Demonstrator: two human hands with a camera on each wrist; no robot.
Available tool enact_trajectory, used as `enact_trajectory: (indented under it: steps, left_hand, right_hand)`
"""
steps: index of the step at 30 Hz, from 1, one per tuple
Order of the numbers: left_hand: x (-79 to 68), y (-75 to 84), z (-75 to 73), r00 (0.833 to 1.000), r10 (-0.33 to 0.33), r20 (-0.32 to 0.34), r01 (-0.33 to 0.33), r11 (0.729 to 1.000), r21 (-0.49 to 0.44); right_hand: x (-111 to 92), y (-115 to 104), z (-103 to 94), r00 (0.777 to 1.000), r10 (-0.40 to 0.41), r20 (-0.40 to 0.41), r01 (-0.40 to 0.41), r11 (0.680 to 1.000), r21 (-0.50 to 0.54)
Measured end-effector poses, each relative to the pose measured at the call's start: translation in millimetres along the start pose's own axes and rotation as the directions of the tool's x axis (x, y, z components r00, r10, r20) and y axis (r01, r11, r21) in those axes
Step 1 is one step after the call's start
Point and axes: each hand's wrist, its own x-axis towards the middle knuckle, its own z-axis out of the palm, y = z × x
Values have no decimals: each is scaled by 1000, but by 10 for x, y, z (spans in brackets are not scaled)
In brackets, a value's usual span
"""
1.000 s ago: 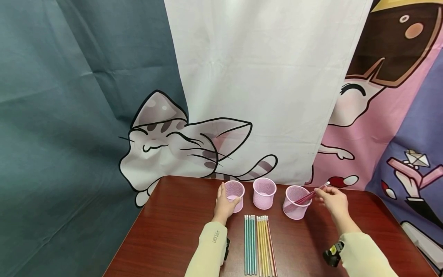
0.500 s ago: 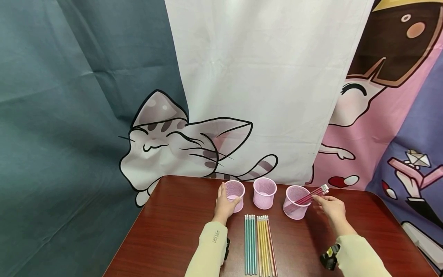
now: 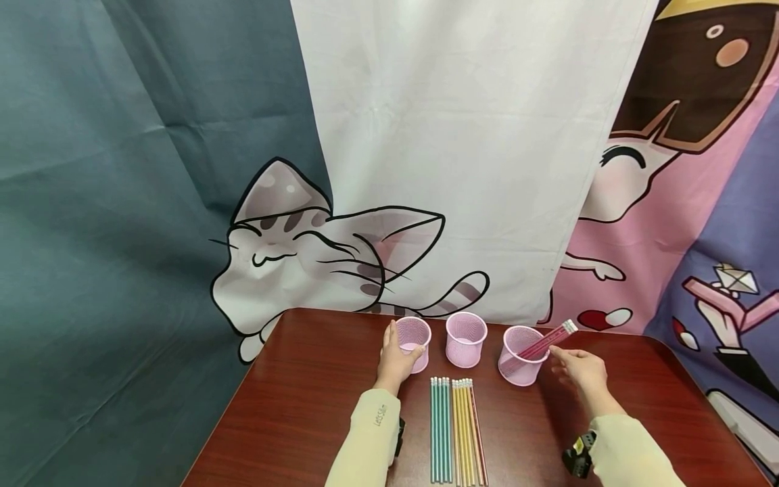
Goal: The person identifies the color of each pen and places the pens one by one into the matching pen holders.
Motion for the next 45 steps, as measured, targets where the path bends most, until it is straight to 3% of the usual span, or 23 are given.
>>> enact_trajectory:
  steps: [7,11,14,16,20,24,30,32,35,37,38,41,45]
  left_hand:
    - [7,-5,38,1000,-3,0,3,1000,4]
    - [15,4,47,1000,-12,8,12,1000,-3]
    - [25,20,54,1000,-17,13,17,1000,-8]
    - [34,27,58,1000,-18,15,18,1000,-12]
    - [55,26,63,1000,-15,4,15,999,-38]
    - [48,22,57,998,-61,-15,61,997,-38]
    - [31,45,58,995,-90,-35,90,996,-15]
    - [30,46,53,995,-95,-32,95,995,-6]
    - [42,45,27,994,-104,-36,104,995,1]
    - [56,43,-2,994,-101,-47,102,995,3]
    - [65,43,-18,994,-101,-49,101,995,8]
    - [81,36,-46,995,-88,-45,89,996,26]
    - [80,17,-49,997,-79,-17,80,996,48]
  right_hand:
    - [-7,36,-24,1000,-5,-15,5,1000,-16]
    - [-34,72,-2,993,-109,39,114,977,-182]
    - [-60,142,71,955,-218,200,275,902,-332]
    - [-78,212,155,915,-243,322,353,868,-349]
    - [-127,381,386,846,-231,480,399,871,-285]
    - [-203,519,623,802,-231,551,441,852,-284]
    - [-195,731,825,787,-266,556,459,856,-240]
    - [-201,774,852,767,-325,554,503,840,-204]
    - [-273,740,881,778,-353,520,520,826,-217]
    - [-288,735,918,808,-333,487,501,822,-271]
    - [-302,725,937,836,-300,459,467,829,-309]
    - [-333,715,989,877,-260,405,426,811,-402]
    - [-347,717,1037,894,-242,377,411,777,-476]
